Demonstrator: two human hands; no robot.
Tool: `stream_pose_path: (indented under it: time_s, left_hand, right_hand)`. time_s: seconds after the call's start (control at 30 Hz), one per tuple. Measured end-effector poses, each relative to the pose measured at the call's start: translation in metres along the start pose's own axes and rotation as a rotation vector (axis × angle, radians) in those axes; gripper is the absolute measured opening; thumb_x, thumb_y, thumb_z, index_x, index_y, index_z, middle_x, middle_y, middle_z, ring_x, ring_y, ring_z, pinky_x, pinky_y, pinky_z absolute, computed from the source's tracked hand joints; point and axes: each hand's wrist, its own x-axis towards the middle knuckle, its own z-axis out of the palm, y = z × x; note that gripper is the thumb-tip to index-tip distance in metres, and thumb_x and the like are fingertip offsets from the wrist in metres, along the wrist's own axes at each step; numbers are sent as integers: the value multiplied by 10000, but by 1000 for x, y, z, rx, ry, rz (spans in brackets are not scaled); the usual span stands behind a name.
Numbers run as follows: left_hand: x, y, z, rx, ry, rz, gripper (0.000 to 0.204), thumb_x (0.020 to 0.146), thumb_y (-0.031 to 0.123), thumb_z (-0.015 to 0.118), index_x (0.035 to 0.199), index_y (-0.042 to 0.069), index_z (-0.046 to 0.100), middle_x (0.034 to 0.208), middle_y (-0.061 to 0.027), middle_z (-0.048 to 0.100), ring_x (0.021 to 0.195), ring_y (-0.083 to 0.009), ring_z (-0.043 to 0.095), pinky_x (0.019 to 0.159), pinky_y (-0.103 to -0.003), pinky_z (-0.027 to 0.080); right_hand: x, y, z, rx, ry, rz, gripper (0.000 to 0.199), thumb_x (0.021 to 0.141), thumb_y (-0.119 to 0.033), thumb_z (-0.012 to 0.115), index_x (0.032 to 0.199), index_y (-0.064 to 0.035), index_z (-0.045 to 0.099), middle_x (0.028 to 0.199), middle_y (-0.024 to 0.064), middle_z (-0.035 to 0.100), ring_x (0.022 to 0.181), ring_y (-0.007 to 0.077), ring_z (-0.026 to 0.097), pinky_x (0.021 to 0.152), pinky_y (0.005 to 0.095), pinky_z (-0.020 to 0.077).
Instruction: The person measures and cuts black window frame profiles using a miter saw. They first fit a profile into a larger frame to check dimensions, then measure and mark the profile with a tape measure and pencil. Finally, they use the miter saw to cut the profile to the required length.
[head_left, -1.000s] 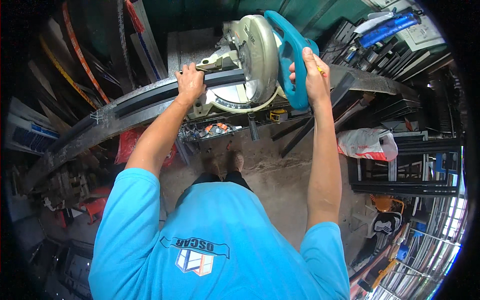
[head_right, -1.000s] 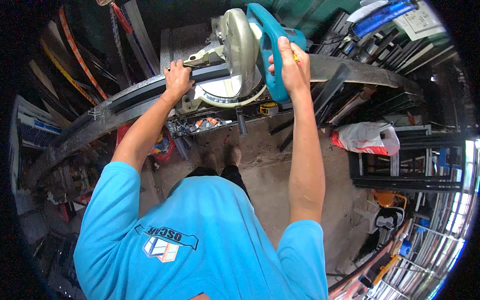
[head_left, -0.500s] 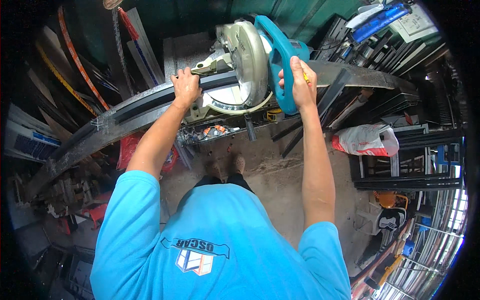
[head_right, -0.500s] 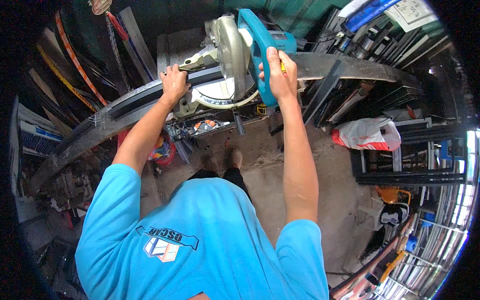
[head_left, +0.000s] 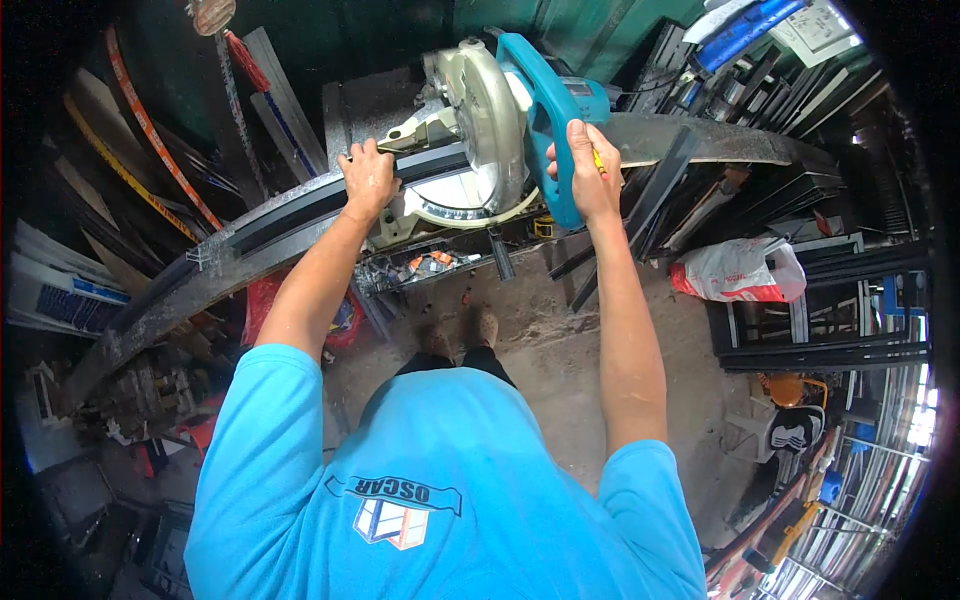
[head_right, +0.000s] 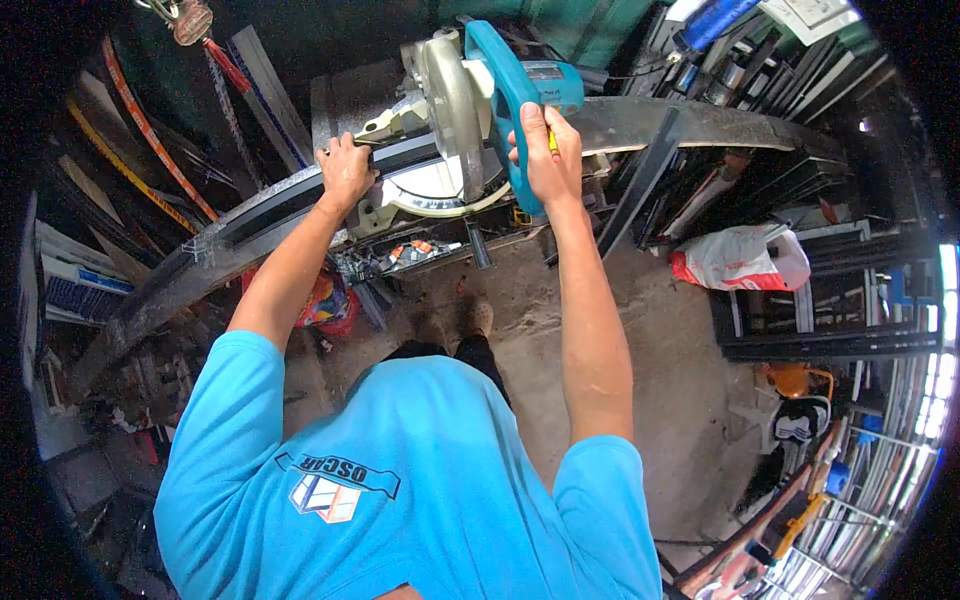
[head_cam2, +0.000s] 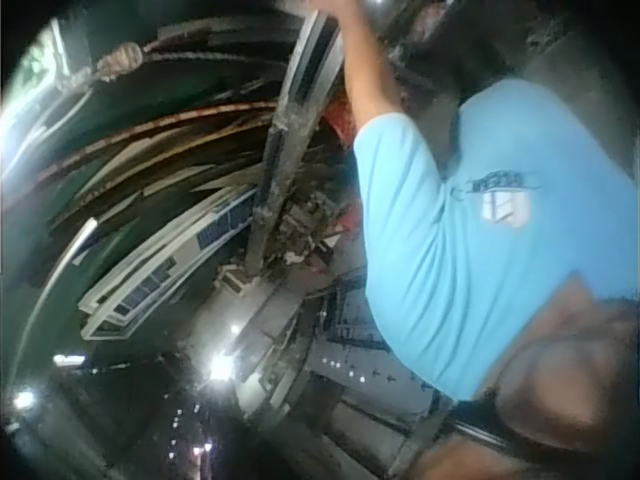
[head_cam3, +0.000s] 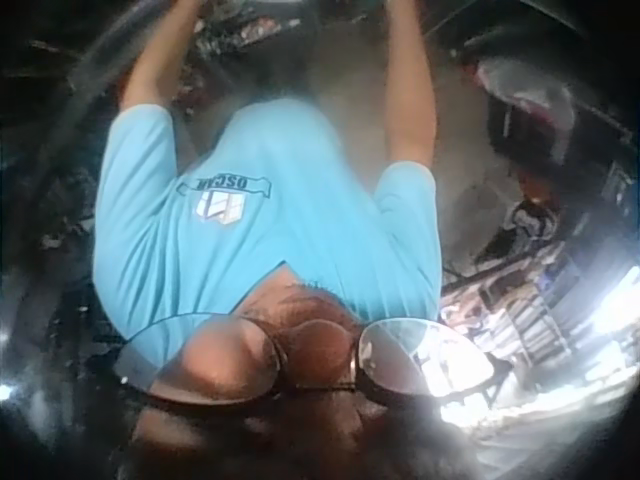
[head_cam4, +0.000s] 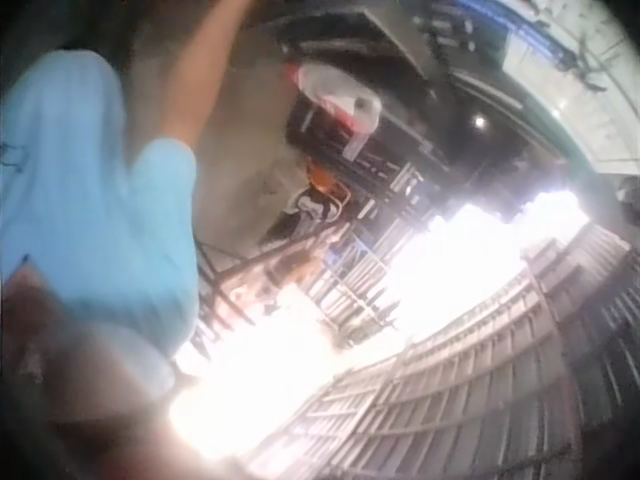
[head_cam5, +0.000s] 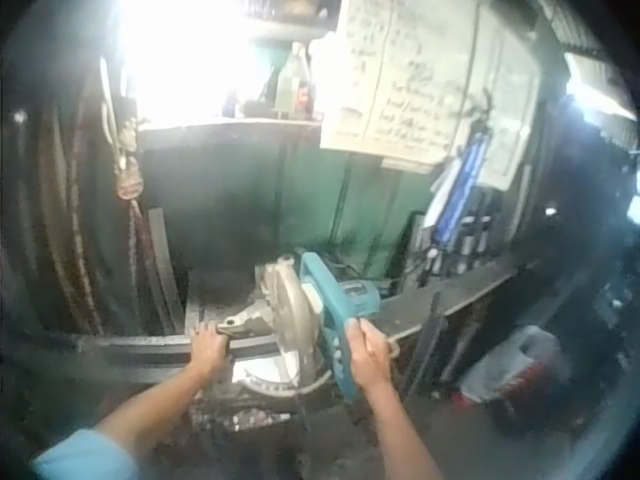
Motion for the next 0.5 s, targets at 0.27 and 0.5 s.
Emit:
stream_pose_path:
  time_s: [0.27, 0.5]
  left_hand:
    - [0, 2, 0, 1, -1, -7, 318, 654, 286, 858, 924, 141, 773, 1114, -102, 588, 1114, -312, 540, 930, -541, 405]
    - [0, 2, -1, 17, -8, -10, 338, 651, 297, 867, 934, 140, 773, 1122, -102, 587, 1118, -314, 537, 945, -553, 396]
  right_hand:
    - [2, 10, -1, 88, 2, -13, 483, 998, -502, 562, 912, -28, 605, 751, 61, 635, 609, 100, 609, 560, 250, 492]
    - [0, 7, 0, 94, -8, -24, 477, 1002, -489, 561, 940, -22, 632, 750, 55, 626, 617, 95, 597, 570, 255, 499]
